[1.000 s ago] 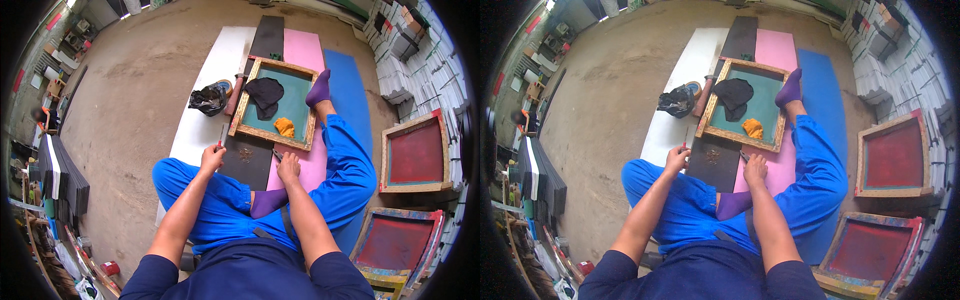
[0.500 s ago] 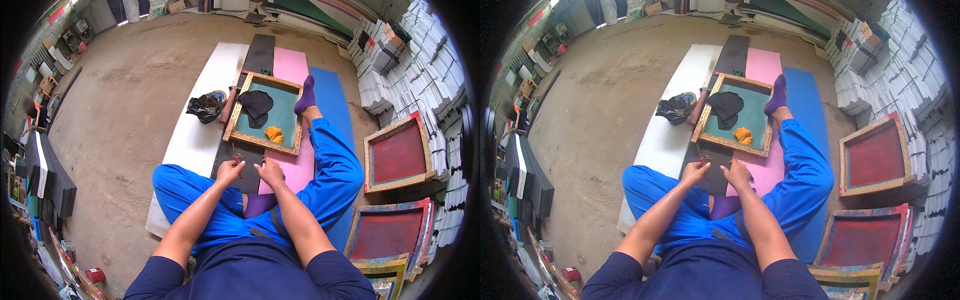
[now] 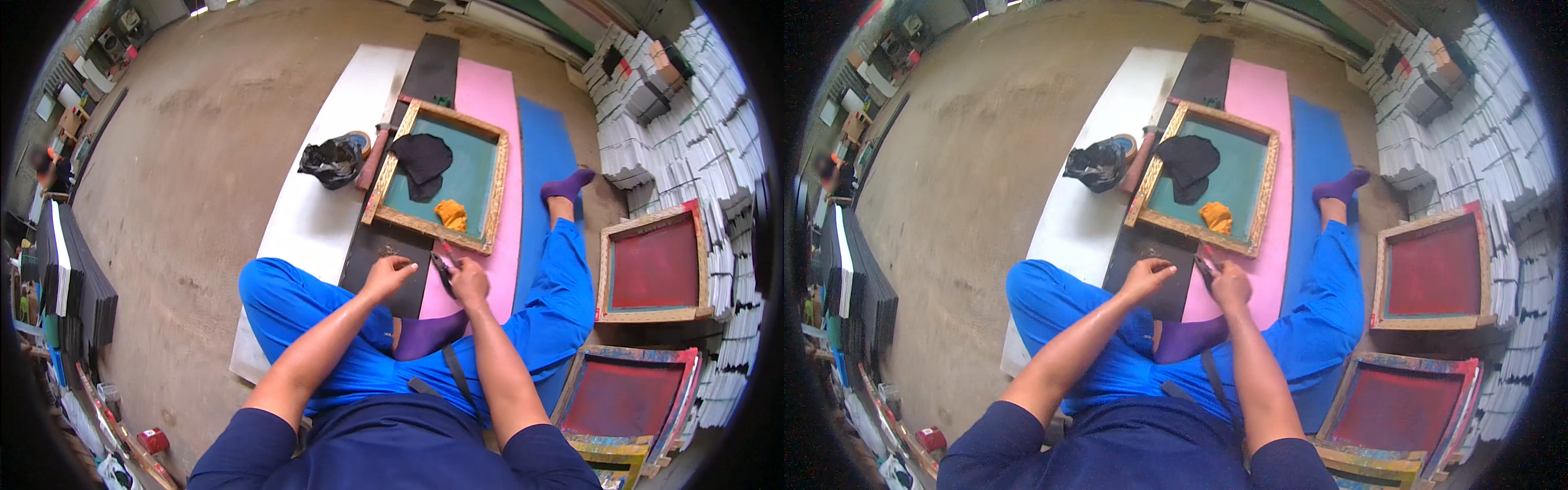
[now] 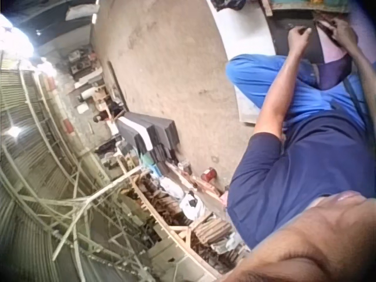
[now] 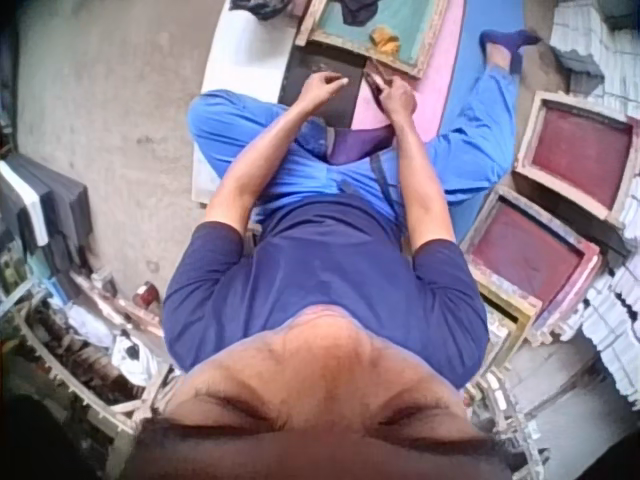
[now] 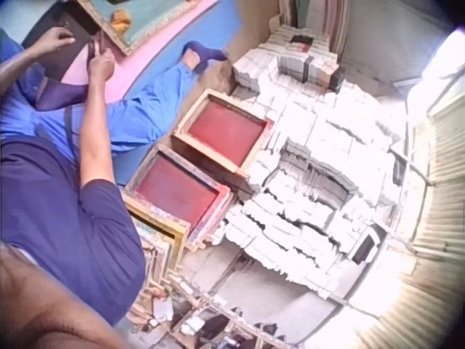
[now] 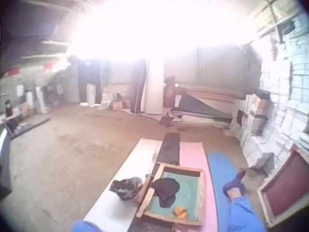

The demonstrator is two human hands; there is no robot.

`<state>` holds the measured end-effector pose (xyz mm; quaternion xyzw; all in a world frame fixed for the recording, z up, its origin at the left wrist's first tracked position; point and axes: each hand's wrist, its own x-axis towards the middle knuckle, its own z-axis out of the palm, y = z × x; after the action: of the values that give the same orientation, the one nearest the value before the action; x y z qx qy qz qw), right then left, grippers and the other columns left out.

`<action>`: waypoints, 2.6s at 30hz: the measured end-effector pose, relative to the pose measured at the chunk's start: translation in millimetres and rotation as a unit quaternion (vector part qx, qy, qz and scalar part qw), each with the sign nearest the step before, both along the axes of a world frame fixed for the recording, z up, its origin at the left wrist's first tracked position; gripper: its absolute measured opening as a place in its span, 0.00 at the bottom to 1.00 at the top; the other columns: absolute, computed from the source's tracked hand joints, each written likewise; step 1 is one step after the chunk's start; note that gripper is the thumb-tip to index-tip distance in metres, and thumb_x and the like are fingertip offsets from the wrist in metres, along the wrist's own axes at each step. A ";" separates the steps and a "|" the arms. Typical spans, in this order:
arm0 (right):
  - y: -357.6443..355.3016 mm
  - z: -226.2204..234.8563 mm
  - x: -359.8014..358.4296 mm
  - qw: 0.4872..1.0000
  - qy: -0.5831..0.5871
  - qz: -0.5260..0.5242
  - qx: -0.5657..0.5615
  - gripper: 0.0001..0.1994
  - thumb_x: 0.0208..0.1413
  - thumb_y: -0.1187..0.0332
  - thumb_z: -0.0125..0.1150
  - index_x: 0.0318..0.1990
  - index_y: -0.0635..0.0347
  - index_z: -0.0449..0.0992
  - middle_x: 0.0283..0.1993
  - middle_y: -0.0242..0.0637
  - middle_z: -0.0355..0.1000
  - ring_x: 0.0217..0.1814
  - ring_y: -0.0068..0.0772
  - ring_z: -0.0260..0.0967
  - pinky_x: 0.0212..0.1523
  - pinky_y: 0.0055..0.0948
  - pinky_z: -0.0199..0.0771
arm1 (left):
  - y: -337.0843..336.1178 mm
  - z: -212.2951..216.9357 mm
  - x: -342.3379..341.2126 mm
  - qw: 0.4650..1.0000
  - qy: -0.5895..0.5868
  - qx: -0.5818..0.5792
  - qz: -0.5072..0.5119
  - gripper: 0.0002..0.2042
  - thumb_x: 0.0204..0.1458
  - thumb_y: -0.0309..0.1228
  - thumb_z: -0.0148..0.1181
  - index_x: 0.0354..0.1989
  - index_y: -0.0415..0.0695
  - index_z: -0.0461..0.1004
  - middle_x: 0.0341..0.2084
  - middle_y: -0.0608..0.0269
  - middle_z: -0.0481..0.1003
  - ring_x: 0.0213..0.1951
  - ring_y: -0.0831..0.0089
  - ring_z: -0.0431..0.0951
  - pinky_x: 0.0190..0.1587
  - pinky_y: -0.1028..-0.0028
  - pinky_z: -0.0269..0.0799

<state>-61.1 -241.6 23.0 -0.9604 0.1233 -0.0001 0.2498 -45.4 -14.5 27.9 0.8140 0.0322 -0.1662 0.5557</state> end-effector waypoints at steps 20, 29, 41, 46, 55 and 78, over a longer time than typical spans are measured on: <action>103.8 -42.5 6.8 0.799 -0.073 0.584 -0.123 0.33 0.58 0.40 0.45 0.71 0.36 0.55 0.75 0.25 0.51 0.78 0.32 0.42 0.74 0.52 0.39 | 105.1 3.1 11.5 0.809 0.002 0.519 -0.274 0.35 0.52 0.37 0.56 0.70 0.41 0.54 0.71 0.49 0.48 0.72 0.49 0.48 0.68 0.45 0.49; 94.9 -21.9 57.7 0.888 -0.049 0.441 -0.118 0.38 0.57 0.41 0.50 0.71 0.50 0.56 0.75 0.35 0.49 0.79 0.36 0.41 0.74 0.50 0.39 | 89.2 -3.9 19.1 0.817 -0.086 0.530 -0.209 0.31 0.48 0.36 0.58 0.61 0.35 0.65 0.69 0.48 0.54 0.70 0.50 0.52 0.66 0.46 0.53; 127.4 -31.9 71.7 0.914 -0.045 0.397 -0.074 0.36 0.61 0.44 0.48 0.69 0.61 0.56 0.73 0.45 0.53 0.76 0.43 0.48 0.72 0.46 0.48 | 75.1 -14.1 27.7 0.857 -0.122 0.460 -0.199 0.40 0.47 0.41 0.64 0.68 0.38 0.56 0.69 0.47 0.52 0.71 0.52 0.50 0.67 0.47 0.52; 135.3 -31.8 83.4 0.915 -0.067 0.381 -0.115 0.35 0.61 0.46 0.48 0.69 0.60 0.57 0.70 0.44 0.59 0.71 0.41 0.55 0.70 0.42 0.53 | 75.3 -9.0 25.6 0.848 -0.115 0.455 -0.244 0.41 0.48 0.45 0.64 0.69 0.39 0.55 0.70 0.49 0.51 0.72 0.51 0.47 0.67 0.48 0.53; 125.5 -33.1 92.1 0.910 -0.081 0.394 -0.099 0.32 0.62 0.49 0.49 0.68 0.58 0.60 0.68 0.39 0.62 0.69 0.35 0.58 0.68 0.39 0.55 | 76.6 -11.0 24.2 0.861 -0.132 0.437 -0.222 0.39 0.48 0.44 0.64 0.67 0.39 0.58 0.70 0.52 0.53 0.71 0.51 0.51 0.66 0.50 0.55; 122.5 -39.5 50.9 0.935 -0.084 0.342 -0.044 0.31 0.61 0.52 0.54 0.63 0.66 0.64 0.66 0.53 0.61 0.69 0.51 0.57 0.66 0.45 0.59 | 77.6 -5.1 23.8 0.866 -0.088 0.417 -0.263 0.48 0.45 0.51 0.66 0.71 0.41 0.50 0.72 0.52 0.46 0.72 0.51 0.46 0.68 0.48 0.50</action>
<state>-10.2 -119.1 -16.5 -0.9510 -0.2346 -0.0007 0.2013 -21.6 63.2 22.7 0.9594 -0.1656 -0.2047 0.1008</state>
